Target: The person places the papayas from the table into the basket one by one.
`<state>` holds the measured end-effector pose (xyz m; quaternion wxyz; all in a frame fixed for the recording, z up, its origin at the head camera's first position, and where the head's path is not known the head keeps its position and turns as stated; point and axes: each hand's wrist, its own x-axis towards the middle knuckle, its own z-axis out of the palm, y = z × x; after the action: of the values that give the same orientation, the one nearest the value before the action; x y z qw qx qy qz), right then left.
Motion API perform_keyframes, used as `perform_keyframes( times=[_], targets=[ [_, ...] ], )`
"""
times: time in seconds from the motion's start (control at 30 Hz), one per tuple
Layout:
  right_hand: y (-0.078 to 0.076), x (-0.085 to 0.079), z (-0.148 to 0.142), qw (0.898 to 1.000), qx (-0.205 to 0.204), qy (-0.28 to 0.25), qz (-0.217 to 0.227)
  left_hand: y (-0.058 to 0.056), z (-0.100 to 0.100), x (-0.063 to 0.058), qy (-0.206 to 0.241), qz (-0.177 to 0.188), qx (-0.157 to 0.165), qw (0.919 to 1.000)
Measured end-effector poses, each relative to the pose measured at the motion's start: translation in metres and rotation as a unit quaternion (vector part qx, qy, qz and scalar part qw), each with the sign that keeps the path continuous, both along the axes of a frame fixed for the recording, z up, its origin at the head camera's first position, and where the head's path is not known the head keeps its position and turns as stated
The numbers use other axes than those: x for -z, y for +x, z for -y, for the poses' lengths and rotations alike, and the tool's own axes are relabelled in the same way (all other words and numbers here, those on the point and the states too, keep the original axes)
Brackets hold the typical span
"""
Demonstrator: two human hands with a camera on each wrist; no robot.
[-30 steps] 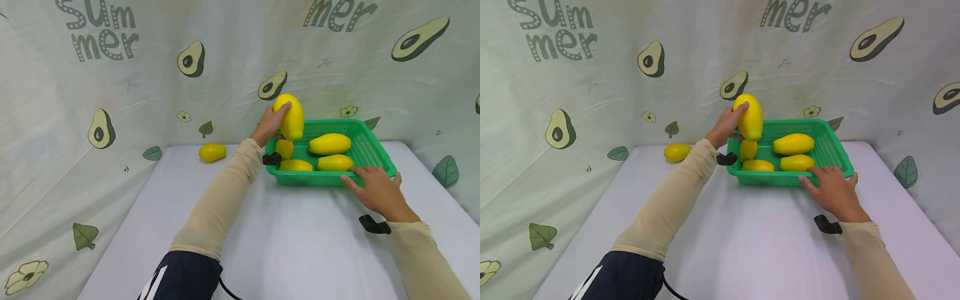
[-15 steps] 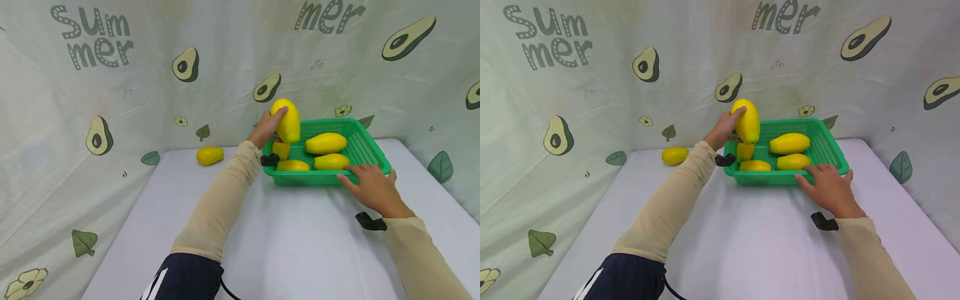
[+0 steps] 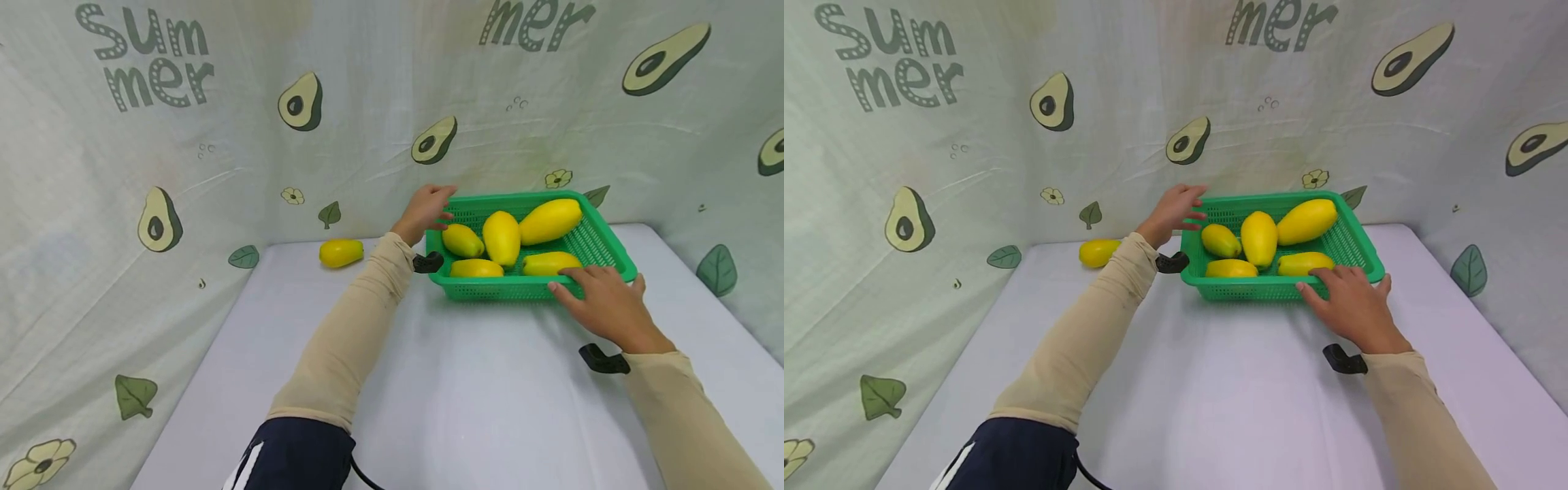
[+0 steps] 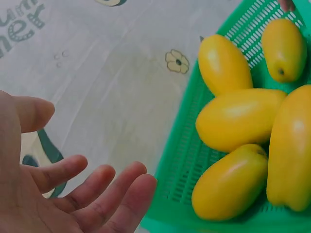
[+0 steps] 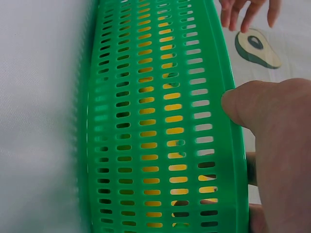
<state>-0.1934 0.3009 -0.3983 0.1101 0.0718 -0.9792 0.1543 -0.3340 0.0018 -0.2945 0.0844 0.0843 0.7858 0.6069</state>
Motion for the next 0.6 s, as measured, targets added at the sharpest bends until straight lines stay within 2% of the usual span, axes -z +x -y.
perform_keyframes(
  times=[0.23, 0.6],
  targets=[
    [0.001, -0.003, 0.004, 1.0, 0.001, 0.005, 0.003, -0.004, 0.03, 0.01, 0.012, 0.009, -0.012, 0.9998],
    [0.004, -0.002, 0.005, 1.0, 0.006, 0.009, 0.013, -0.011, 0.085, 0.015, 0.003, 0.026, 0.007, 0.9996]
  ],
)
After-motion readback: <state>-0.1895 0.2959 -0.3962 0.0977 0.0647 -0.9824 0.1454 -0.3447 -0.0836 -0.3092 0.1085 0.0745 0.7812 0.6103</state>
